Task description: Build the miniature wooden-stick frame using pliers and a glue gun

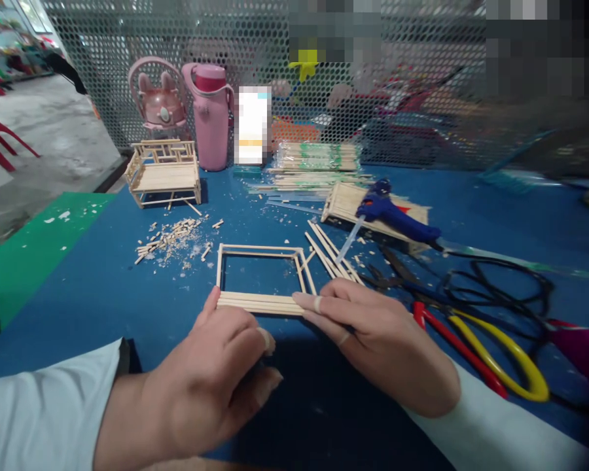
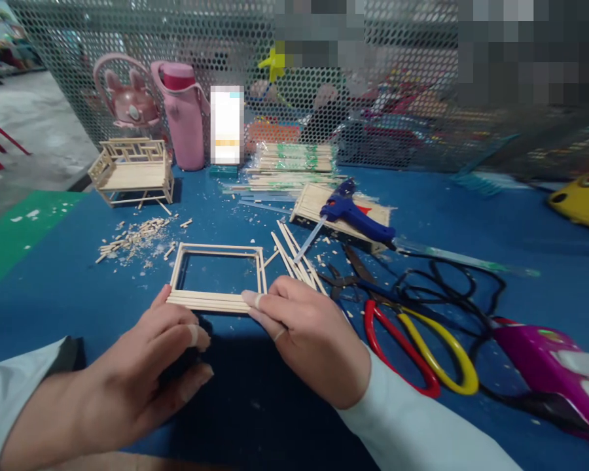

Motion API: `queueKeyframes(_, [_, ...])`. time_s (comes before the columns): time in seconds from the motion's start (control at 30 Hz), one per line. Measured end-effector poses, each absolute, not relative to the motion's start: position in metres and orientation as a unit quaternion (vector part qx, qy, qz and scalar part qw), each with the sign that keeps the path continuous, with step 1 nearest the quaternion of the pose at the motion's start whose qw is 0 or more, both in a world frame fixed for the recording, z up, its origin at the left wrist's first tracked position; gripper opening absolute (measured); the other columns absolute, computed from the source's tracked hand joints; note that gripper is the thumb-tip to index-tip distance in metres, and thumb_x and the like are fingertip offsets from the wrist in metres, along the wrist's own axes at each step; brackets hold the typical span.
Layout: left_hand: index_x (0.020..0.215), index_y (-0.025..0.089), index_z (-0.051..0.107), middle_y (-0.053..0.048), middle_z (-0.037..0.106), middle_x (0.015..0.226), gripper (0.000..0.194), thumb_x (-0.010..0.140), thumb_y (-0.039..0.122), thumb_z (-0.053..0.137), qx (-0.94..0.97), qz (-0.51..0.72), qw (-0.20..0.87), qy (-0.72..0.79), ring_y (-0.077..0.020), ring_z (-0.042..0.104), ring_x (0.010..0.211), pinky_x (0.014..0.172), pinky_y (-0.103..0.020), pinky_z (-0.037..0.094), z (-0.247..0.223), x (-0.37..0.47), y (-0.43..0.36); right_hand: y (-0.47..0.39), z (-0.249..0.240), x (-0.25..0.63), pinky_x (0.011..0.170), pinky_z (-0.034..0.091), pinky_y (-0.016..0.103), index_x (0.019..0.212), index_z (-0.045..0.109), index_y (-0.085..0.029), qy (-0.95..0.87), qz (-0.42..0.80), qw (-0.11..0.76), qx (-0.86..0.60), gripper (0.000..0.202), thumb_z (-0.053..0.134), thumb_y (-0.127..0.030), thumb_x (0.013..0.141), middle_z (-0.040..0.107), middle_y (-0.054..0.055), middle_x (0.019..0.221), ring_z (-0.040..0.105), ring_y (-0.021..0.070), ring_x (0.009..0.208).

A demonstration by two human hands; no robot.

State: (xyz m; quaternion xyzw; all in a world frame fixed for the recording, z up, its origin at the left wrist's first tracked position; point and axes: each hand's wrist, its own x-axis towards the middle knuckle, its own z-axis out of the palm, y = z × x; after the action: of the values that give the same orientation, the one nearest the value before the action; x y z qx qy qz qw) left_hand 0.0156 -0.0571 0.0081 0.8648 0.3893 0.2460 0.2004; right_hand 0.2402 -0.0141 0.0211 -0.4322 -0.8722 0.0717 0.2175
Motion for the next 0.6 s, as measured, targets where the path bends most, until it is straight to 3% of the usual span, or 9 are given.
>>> queueKeyframes(0.13, [0.105,0.018,0.052,-0.01,0.058,0.106,0.021,0.085,0.018,0.049,0.872,0.259,0.137,0.393,-0.0206,0.055,0.101,0.105,-0.053,0.03,0.012,0.019,-0.056,-0.015,0.022,0.239,0.055,0.038,0.023,0.081,0.07,-0.019,-0.867,0.077,0.204,-0.449,0.031,0.043,-0.028,0.093,0.052,0.002,0.066,0.049,0.0118,0.06])
queueKeyframes(0.27, [0.111,0.019,0.055,-0.008,0.064,0.115,0.025,0.088,0.017,0.046,0.874,0.248,-0.015,0.417,-0.0277,0.054,0.114,0.104,-0.065,0.023,0.011,0.029,-0.047,-0.014,0.022,0.24,0.056,0.038,0.023,0.077,0.068,-0.019,-0.87,0.071,0.197,-0.446,0.029,0.045,-0.028,0.092,0.053,0.002,0.067,0.049,0.0116,0.062])
queueKeyframes(0.33, [0.111,0.017,0.057,-0.008,0.066,0.116,0.026,0.09,0.016,0.044,0.892,0.242,-0.046,0.38,-0.0244,0.058,0.112,0.103,-0.054,0.036,0.011,0.037,-0.038,-0.015,0.021,0.24,0.058,0.038,0.023,0.076,0.068,-0.018,-0.874,0.072,0.195,-0.439,0.028,0.047,-0.028,0.091,0.053,0.002,0.067,0.049,0.0116,0.063])
queueKeyframes(0.43, [0.102,0.009,0.063,-0.012,0.07,0.107,0.028,0.09,0.01,0.037,0.911,0.244,-0.059,0.327,-0.0184,0.067,0.097,0.087,-0.032,0.054,0.013,0.045,-0.027,-0.016,0.02,0.239,0.059,0.038,0.023,0.078,0.069,-0.019,-0.87,0.077,0.18,-0.452,0.027,0.047,-0.028,0.091,0.054,0.002,0.069,0.049,0.0114,0.064])
queueKeyframes(0.6, [0.088,0.009,0.067,-0.012,0.074,0.091,0.037,0.092,0.008,0.03,0.918,0.259,-0.071,0.292,-0.0187,0.071,0.08,0.073,-0.029,0.058,0.019,0.048,-0.02,-0.017,0.025,0.244,0.063,0.041,0.024,0.08,0.07,-0.02,-0.863,0.113,0.172,-0.462,0.027,0.047,-0.029,0.09,0.058,0.003,0.072,0.052,0.0127,0.068])
